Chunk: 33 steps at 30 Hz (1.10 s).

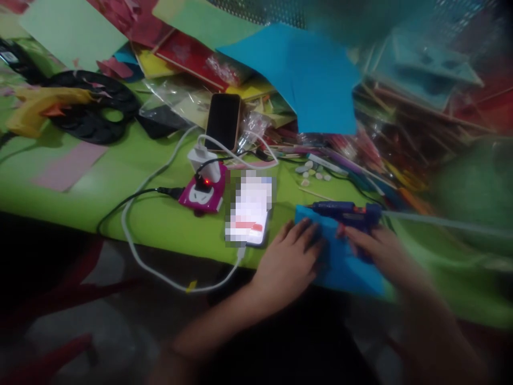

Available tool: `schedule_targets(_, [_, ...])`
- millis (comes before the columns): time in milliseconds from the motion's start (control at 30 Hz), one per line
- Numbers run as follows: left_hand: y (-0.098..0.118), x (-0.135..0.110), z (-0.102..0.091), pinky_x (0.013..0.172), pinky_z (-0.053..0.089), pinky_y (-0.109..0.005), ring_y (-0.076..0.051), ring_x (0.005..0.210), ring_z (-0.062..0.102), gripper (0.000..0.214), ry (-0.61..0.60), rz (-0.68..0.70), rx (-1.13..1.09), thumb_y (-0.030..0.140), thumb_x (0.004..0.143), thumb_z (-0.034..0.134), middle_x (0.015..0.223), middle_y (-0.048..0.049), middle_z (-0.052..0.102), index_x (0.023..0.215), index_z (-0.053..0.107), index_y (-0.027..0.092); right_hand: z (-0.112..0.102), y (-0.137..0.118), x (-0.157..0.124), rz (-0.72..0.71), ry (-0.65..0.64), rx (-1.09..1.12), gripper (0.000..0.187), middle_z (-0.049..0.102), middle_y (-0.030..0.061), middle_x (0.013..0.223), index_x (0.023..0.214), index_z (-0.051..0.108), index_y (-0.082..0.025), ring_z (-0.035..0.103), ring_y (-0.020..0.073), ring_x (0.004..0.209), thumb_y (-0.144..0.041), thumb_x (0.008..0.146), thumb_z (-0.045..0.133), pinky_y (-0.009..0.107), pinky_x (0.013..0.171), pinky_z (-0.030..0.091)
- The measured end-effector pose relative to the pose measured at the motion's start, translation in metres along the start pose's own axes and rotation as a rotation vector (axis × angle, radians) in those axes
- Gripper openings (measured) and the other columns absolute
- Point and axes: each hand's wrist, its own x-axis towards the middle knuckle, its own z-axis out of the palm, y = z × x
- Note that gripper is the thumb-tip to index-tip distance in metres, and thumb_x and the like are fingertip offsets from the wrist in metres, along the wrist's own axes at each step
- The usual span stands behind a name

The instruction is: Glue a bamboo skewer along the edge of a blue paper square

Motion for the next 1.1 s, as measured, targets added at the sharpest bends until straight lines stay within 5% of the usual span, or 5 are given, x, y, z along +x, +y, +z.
schedule_targets(1100, [0.001, 0.001, 0.001, 0.122, 0.044, -0.048, -0.029, 0.148, 0.052, 0.047, 0.039, 0.003, 0.026, 0.049, 0.105, 0.068, 0.157, -0.0067, 0.059, 0.142, 0.072, 0.021, 0.004, 0.007, 0.002, -0.024, -0.027, -0.139, 0.069, 0.063, 0.0092, 0.07, 0.079, 0.069, -0.019, 0.059, 0.0203, 0.065, -0.085, 0.092, 0.052, 0.033, 0.059, 0.046])
